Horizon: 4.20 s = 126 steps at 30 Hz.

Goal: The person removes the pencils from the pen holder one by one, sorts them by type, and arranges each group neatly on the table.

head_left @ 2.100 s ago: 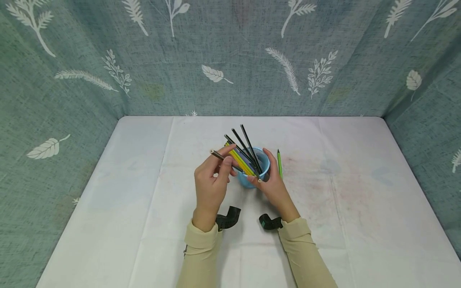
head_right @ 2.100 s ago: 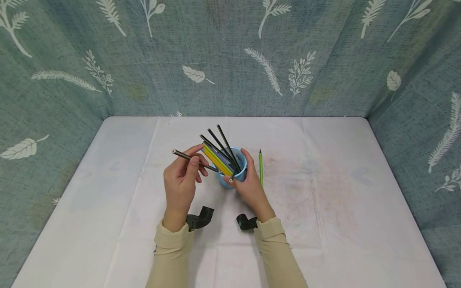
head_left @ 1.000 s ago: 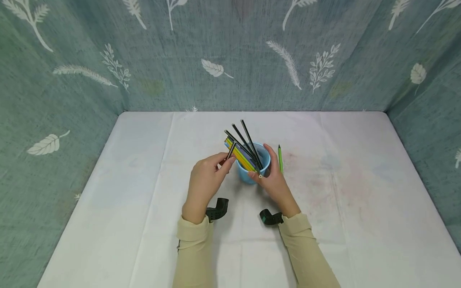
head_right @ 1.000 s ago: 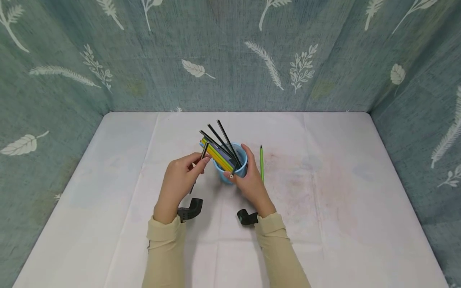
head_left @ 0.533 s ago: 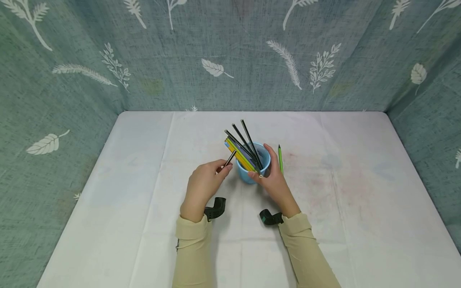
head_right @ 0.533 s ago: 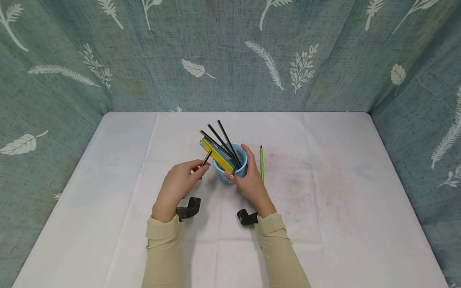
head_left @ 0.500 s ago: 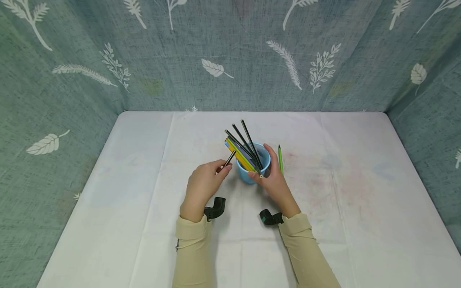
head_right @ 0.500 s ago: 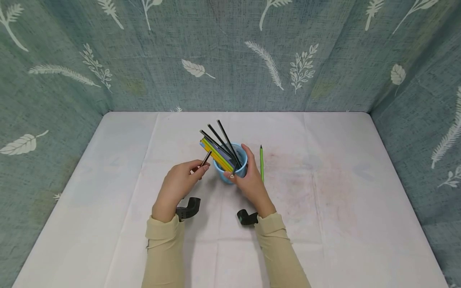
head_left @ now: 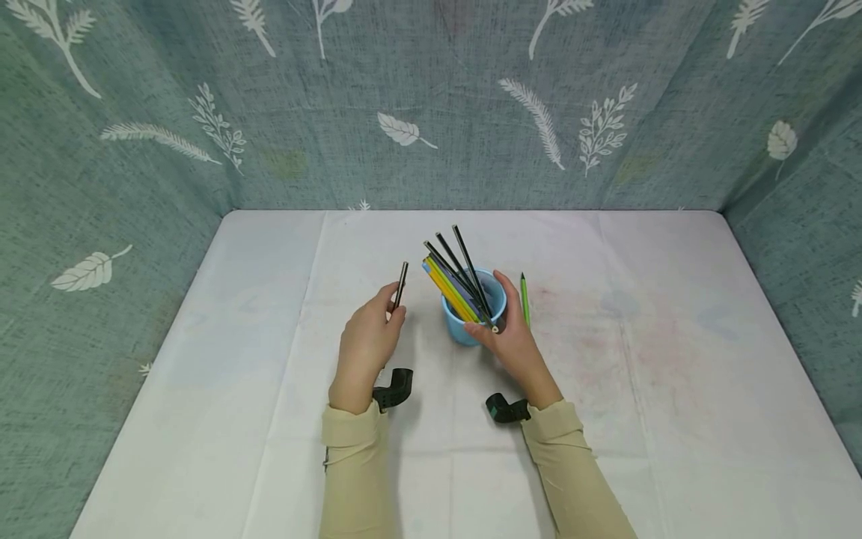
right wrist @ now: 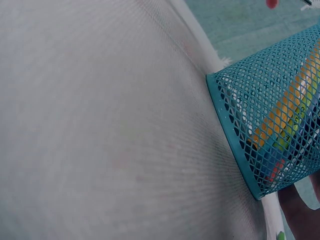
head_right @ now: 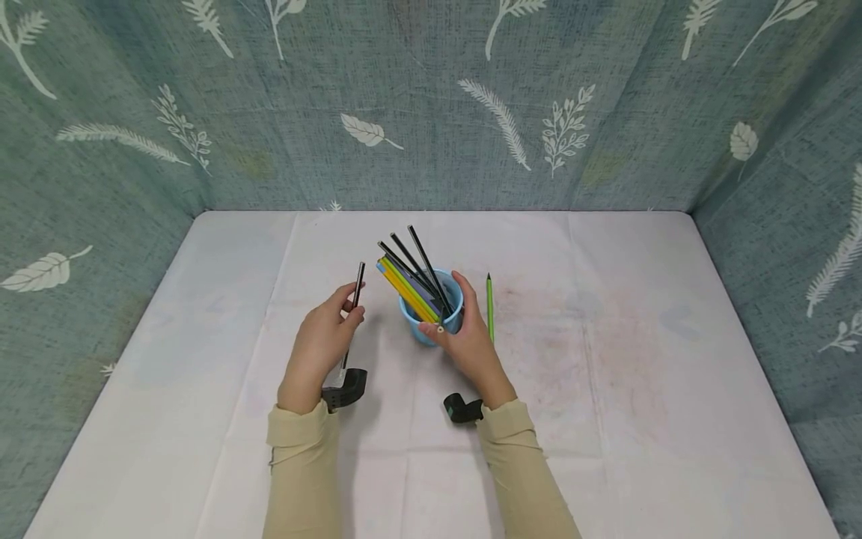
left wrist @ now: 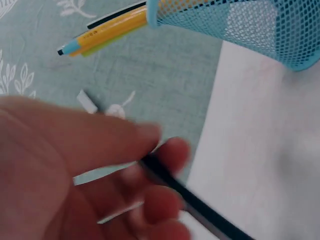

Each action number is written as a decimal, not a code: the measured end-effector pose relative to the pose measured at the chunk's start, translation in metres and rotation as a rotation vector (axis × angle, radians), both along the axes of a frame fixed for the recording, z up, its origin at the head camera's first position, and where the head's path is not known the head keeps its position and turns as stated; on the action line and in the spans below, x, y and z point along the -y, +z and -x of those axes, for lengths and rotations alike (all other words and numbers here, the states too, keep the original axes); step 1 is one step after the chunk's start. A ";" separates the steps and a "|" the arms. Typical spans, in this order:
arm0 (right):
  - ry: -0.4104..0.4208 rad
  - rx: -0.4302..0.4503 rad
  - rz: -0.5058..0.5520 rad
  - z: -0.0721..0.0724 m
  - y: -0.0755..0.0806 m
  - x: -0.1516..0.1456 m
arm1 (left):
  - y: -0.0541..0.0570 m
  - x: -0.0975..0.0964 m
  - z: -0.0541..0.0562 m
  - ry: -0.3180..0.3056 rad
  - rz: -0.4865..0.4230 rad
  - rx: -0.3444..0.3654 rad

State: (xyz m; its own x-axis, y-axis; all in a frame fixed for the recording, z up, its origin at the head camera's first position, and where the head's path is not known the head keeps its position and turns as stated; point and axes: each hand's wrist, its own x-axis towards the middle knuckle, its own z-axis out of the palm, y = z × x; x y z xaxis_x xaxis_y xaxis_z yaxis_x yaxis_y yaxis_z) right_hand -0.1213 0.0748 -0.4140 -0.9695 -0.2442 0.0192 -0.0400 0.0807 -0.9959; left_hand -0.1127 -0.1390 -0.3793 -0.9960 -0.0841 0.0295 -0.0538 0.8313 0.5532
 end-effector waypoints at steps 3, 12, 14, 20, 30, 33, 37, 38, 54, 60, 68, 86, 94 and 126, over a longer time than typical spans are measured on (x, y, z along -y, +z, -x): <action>0.002 0.002 0.008 0.001 -0.001 0.000 | -0.003 0.001 0.003 0.038 -0.033 -0.055; 0.004 -0.008 0.002 0.001 -0.001 0.000 | -0.026 0.004 0.014 0.077 -0.136 -0.159; 0.005 -0.008 0.001 0.001 -0.002 0.000 | -0.033 0.004 0.016 0.089 -0.152 -0.165; 0.002 -0.006 0.010 0.001 -0.002 0.000 | -0.053 0.006 0.021 0.087 -0.153 -0.202; 0.002 -0.003 0.016 0.001 -0.003 0.000 | -0.071 0.007 0.024 0.080 -0.108 -0.250; -0.003 -0.004 0.021 0.000 -0.003 0.000 | -0.072 0.006 0.024 0.090 -0.099 -0.244; -0.011 0.005 0.021 0.000 -0.002 0.000 | -0.072 0.006 0.024 0.089 -0.051 -0.194; -0.010 0.007 0.019 0.000 -0.002 0.000 | -0.072 0.006 0.024 0.086 -0.036 -0.179; 0.040 0.007 0.000 0.007 -0.003 0.006 | -0.061 0.016 0.023 0.161 -0.182 -0.195; 0.025 0.004 0.008 0.006 0.000 0.002 | -0.058 0.005 0.025 -0.046 -0.361 -0.200; 0.025 0.035 0.000 0.008 0.002 -0.005 | -0.038 -0.014 0.022 -0.451 -0.671 0.146; 0.049 -0.178 0.160 0.007 -0.012 -0.042 | -0.040 -0.043 0.017 -0.445 -0.692 0.205; -0.319 -0.251 0.122 0.015 -0.014 -0.034 | -0.042 -0.052 0.021 -0.459 -0.653 0.104; -0.121 -0.508 -0.403 0.003 0.010 0.004 | -0.058 -0.063 0.027 -0.466 -0.613 0.051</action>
